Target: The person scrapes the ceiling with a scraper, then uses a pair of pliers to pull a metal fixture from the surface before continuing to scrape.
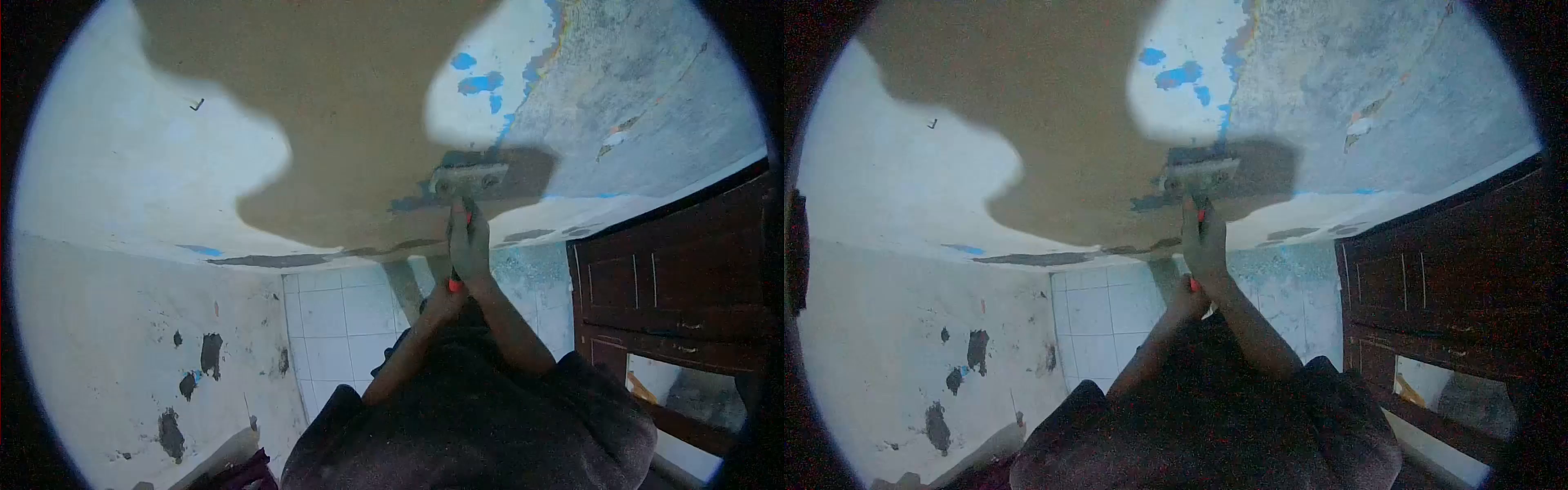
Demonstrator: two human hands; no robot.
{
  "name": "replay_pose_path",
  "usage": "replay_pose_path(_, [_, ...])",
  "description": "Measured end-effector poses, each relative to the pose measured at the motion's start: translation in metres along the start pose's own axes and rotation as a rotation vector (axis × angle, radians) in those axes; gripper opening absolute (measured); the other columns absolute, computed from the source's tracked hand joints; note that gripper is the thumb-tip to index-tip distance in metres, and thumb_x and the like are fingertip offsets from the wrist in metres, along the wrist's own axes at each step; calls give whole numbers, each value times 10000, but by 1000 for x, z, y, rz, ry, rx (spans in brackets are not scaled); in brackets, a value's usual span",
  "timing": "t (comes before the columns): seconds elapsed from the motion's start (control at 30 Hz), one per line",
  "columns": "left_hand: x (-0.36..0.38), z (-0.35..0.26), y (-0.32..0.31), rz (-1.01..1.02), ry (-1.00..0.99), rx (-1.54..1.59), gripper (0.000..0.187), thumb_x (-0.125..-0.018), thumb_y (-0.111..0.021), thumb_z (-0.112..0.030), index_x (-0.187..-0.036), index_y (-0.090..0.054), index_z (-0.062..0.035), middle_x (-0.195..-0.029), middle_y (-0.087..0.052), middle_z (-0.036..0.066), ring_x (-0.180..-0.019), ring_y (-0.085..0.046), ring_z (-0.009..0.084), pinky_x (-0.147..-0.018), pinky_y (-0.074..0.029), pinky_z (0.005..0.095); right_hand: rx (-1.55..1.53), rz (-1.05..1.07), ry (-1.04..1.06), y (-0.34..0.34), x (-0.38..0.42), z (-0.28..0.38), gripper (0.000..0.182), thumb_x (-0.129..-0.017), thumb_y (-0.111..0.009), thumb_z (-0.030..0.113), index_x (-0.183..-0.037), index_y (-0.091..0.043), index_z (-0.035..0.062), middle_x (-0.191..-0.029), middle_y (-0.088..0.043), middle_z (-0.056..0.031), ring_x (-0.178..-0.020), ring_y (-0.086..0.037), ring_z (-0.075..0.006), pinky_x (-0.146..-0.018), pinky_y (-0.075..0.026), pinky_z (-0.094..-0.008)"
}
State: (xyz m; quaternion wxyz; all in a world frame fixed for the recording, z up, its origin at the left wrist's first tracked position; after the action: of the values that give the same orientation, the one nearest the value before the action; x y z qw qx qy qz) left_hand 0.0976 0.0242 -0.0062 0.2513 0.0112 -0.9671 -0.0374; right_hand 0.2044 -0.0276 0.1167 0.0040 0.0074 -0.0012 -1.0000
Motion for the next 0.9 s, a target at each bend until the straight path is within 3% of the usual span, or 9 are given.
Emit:
replay_pose_path(0.07, [-1,29,2,-10,15,54,304,-857,-579,-292,-850,-572,12,-622,-572,70,-527,-559,172,-470,-405,314,32,-37,34,-2,9,-59,291,-978,-476,261,-1010,-557,-17,-729,-545,-63,-668,-467,-111,-614,-400,-287])
replay_pose_path(0.17, [7,56,-13,198,246,149,268,-862,-575,-269,-775,-537,-19,-586,-532,35,-498,-518,137,-448,-387,297,126,-1,-68,1,15,-66,373,-979,-470,260,-1240,-529,0,-848,-619,-103,-757,-519,-127,-697,-441,-291])
replay_pose_path(0.47, [-2,60,-19,201,157,145,259,-876,-558,-264,-763,-518,-34,-576,-518,28,-497,-517,124,-437,-385,289,73,-30,-31,6,13,-70,345,-970,-489,273,-1135,-560,-21,-870,-615,-117,-824,-538,-140,-740,-447,-302])
replay_pose_path(0.53, [2,40,-3,-26,91,30,226,-863,-560,-243,-790,-533,-31,-588,-525,25,-510,-521,123,-438,-384,285,-10,-56,-7,0,9,-46,349,-969,-491,284,-1108,-564,-28,-790,-562,-81,-751,-487,-124,-676,-421,-284])
replay_pose_path(0.63, [7,23,-12,157,148,107,221,-858,-569,-244,-842,-547,-24,-642,-553,38,-534,-532,123,-460,-402,281,90,2,-58,5,8,-45,324,-969,-496,267,-1085,-568,-27,-772,-533,-36,-720,-448,-111,-645,-399,-277])
replay_pose_path(0.77, [6,47,-14,95,211,101,250,-864,-567,-250,-931,-563,-8,-712,-582,65,-555,-545,140,-494,-427,294,3,-30,-106,9,13,-67,329,-978,-485,265,-1095,-567,-31,-810,-564,-50,-734,-463,-121,-666,-408,-292])
replay_pose_path(0.83, [3,8,-2,22,-100,-99,308,-864,-568,-254,-1021,-570,10,-767,-607,87,-565,-550,161,-521,-435,314,-28,-58,11,3,3,-47,340,-977,-486,263,-1122,-561,-35,-838,-578,-75,-753,-481,-135,-697,-419,-311])
replay_pose_path(0.87, [5,2,4,61,155,-29,349,-861,-568,-251,-1093,-562,10,-840,-632,130,-665,-583,196,-603,-466,353,-57,-54,68,-2,-4,-23,273,-979,-484,294,-985,-528,25,-714,-479,-1,-628,-410,-74,-572,-348,-258])
replay_pose_path(0.9, [-5,-14,10,-18,-43,-41,355,-866,-564,-256,-1117,-554,-5,-859,-633,148,-712,-589,203,-636,-471,365,-81,-53,111,-5,-5,7,275,-981,-481,326,-848,-495,86,-590,-379,72,-503,-340,-13,-447,-277,-205])
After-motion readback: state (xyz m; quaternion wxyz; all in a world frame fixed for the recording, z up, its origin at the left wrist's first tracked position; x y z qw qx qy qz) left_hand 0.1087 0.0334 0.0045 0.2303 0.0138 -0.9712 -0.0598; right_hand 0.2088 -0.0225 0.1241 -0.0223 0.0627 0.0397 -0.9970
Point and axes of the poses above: each hand's wrist, its own x-axis away from the middle knuckle, its own y-axis out of the back of the hand, z = x × y, the point moved 8 cm from there along -x, towards the middle knuckle
